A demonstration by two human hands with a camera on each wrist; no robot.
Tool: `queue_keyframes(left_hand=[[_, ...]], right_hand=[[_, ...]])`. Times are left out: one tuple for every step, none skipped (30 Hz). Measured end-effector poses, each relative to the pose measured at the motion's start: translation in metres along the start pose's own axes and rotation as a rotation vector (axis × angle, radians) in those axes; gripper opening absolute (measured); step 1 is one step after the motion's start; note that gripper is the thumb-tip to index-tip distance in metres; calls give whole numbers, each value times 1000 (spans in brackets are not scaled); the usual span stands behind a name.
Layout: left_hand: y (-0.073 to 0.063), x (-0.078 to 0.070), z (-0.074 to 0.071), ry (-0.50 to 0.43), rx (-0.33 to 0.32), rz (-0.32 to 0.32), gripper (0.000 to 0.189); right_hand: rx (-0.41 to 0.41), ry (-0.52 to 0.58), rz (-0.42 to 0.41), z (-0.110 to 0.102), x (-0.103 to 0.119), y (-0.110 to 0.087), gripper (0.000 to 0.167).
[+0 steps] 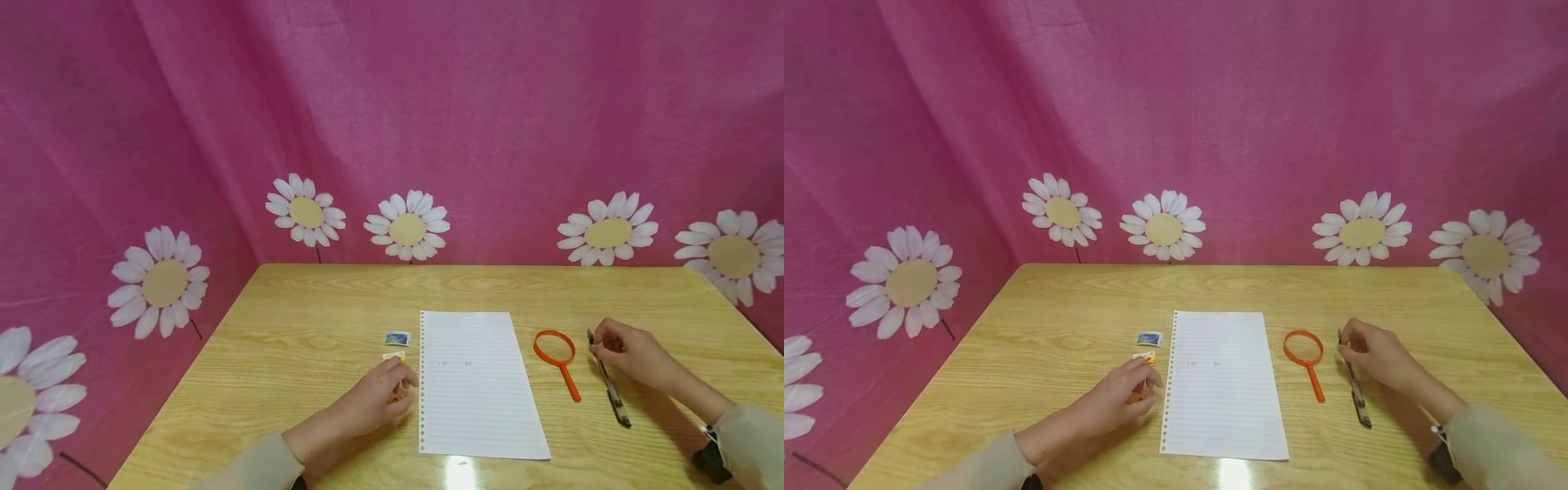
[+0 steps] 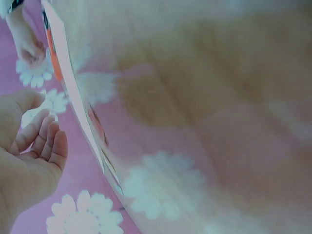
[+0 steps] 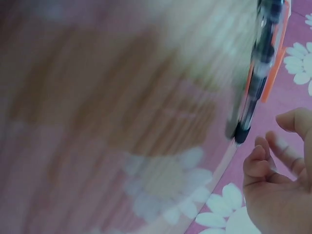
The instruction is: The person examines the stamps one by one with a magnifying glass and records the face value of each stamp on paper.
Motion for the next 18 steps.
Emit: queue_keyframes(left_hand=[[1,4,-3,-4,-26,-7,13],[3,8,-5,-9,-47,-20,12],[4,13,-7,-12,-66,-32,11],[5,17,-9,-16,-82,-45,10],[6,22,-10,-21,-94,-57,10],[8,27,-12,-22,-105,-67,10],[9,31,-12,-20,-115,-79,10],[11,35,-13,-19,-127,-88,9],[12,39,-14,-14,-137,-97,9],[14,43,-15,-15,-145,-111,9],[15,46,-17,-11,-157,-123,10],[17,49,-18,-9,-168,-132,10],[18,52,-19,-8,-176,-145,10],[19,55,-20,-8,-181,-159,9],[20,57,-21,-4,-185,-172,9],[21,59,-22,-1,-188,-181,9],[22,62,-23,0,-190,-190,10],[23,64,-24,-3,-191,-199,10]], right_hand=[[2,4,2,1,2,0,22],[2,5,1,1,4,-1,22],[-1,7,-1,2,7,-1,22],[-4,4,-5,2,9,-2,23],[-7,2,-7,2,11,-2,23],[-7,1,-7,3,12,-3,23],[-4,4,-2,3,13,-3,23],[2,10,4,4,14,-4,23],[8,15,12,5,15,-5,22],[13,15,16,5,16,-5,22],[19,18,20,6,17,-6,22],[22,20,21,7,18,-6,21],[25,25,19,7,19,-7,21],[23,26,13,7,21,-7,22],[21,26,8,8,22,-8,22],[22,29,7,8,23,-8,22],[26,32,10,8,24,-9,21],[32,39,14,9,25,-9,21]])
Point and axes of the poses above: each hand's wrist, its own y-axis towards the middle knuckle, its own z-axis out of the palm, x = y × z, the point moved 6 cm from there along y, towards the middle knuckle, and after that the axes turned 3 degrees about z, right-handed, at the moved point
